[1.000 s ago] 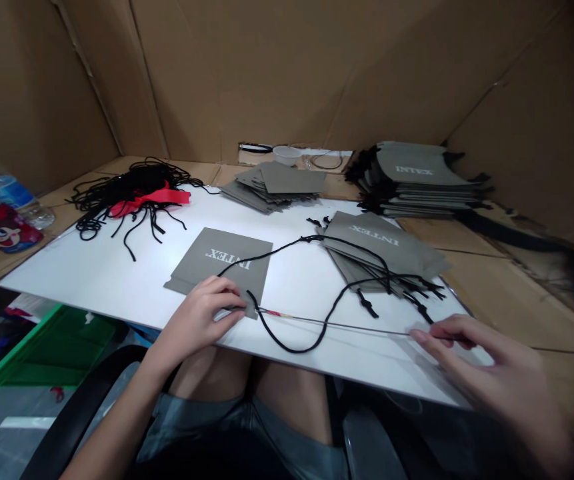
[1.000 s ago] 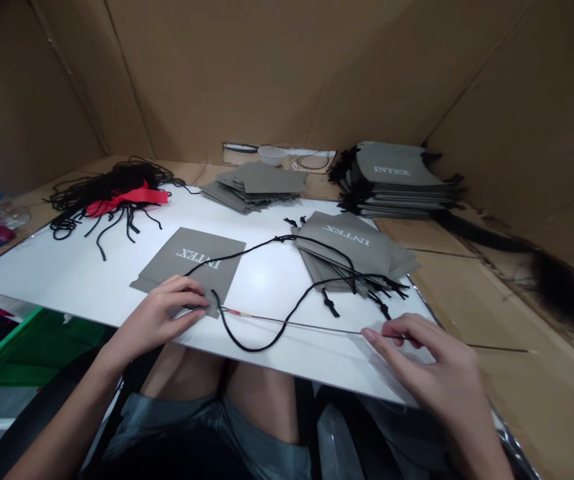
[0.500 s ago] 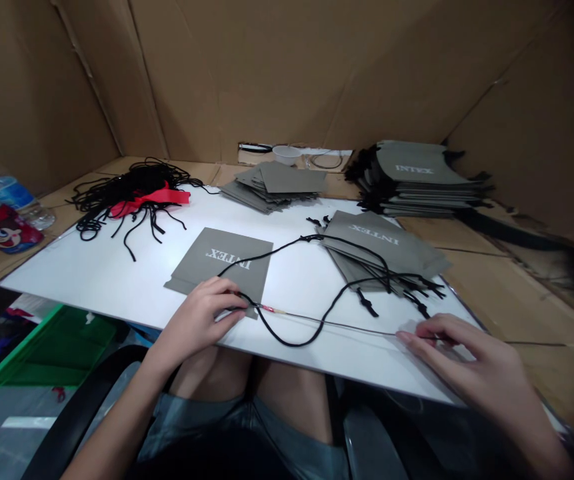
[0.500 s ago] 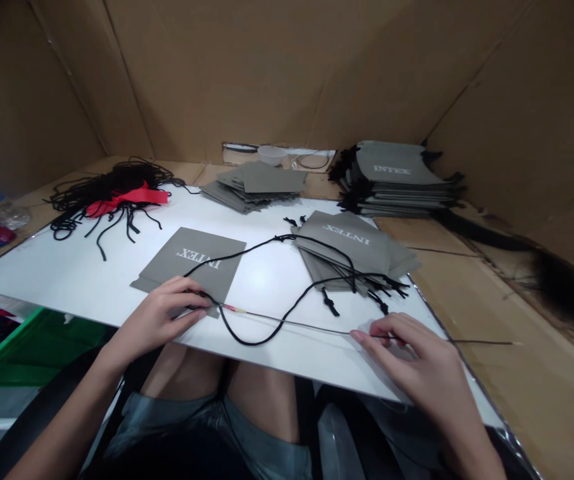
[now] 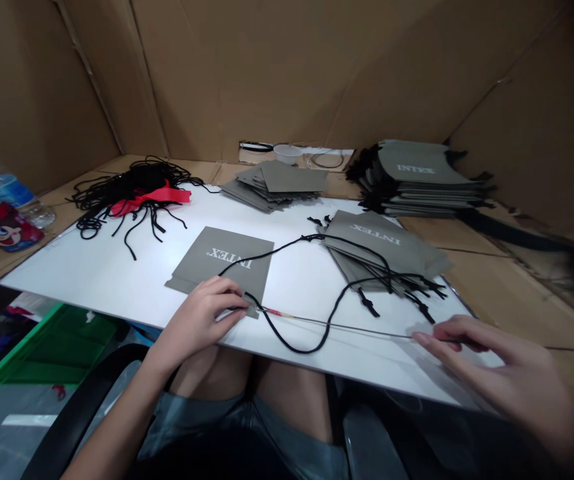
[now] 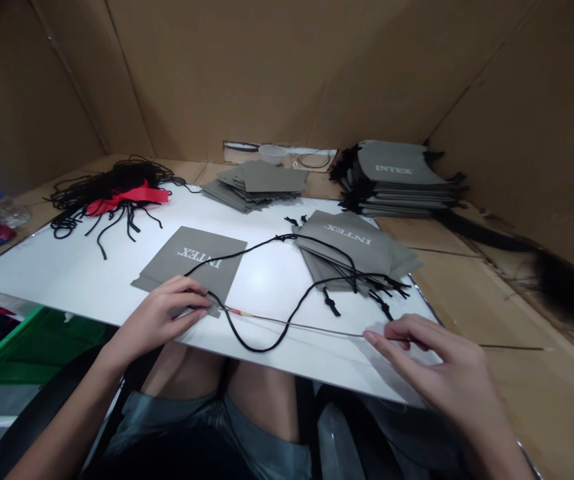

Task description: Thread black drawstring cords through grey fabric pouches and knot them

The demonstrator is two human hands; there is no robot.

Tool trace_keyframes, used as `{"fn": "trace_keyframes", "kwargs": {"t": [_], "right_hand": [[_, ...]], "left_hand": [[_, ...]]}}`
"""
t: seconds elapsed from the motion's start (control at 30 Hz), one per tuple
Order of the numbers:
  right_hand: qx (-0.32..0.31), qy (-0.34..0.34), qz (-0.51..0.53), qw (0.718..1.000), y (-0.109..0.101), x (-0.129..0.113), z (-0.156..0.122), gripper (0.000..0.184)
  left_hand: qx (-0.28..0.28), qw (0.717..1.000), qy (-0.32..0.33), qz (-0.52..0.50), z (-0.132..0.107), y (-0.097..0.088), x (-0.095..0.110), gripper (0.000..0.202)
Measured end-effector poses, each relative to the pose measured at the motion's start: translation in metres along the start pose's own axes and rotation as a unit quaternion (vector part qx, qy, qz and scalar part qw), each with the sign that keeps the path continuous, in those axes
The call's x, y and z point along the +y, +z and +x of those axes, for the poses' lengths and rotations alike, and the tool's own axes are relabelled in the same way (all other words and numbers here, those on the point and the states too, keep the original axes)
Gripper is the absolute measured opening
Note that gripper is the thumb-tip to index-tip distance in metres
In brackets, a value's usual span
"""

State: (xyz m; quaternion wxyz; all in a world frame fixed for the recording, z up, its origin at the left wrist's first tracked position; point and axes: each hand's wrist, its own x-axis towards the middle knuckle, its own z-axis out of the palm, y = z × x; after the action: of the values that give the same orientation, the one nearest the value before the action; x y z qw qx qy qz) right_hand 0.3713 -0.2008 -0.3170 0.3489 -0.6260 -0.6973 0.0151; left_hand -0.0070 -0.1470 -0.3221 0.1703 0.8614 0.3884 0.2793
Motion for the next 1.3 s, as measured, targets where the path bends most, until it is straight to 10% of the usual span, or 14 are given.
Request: {"fn": "trace_keyframes", "kwargs": {"t": [1.3], "right_hand": [[-0.112,0.089,0.024,0.989,0.006,0.006,-0.006,0.039]], "left_hand": [[-0.024,1.0,0.014,0.008,0.002,-0.006,-0.001,0.024]]}}
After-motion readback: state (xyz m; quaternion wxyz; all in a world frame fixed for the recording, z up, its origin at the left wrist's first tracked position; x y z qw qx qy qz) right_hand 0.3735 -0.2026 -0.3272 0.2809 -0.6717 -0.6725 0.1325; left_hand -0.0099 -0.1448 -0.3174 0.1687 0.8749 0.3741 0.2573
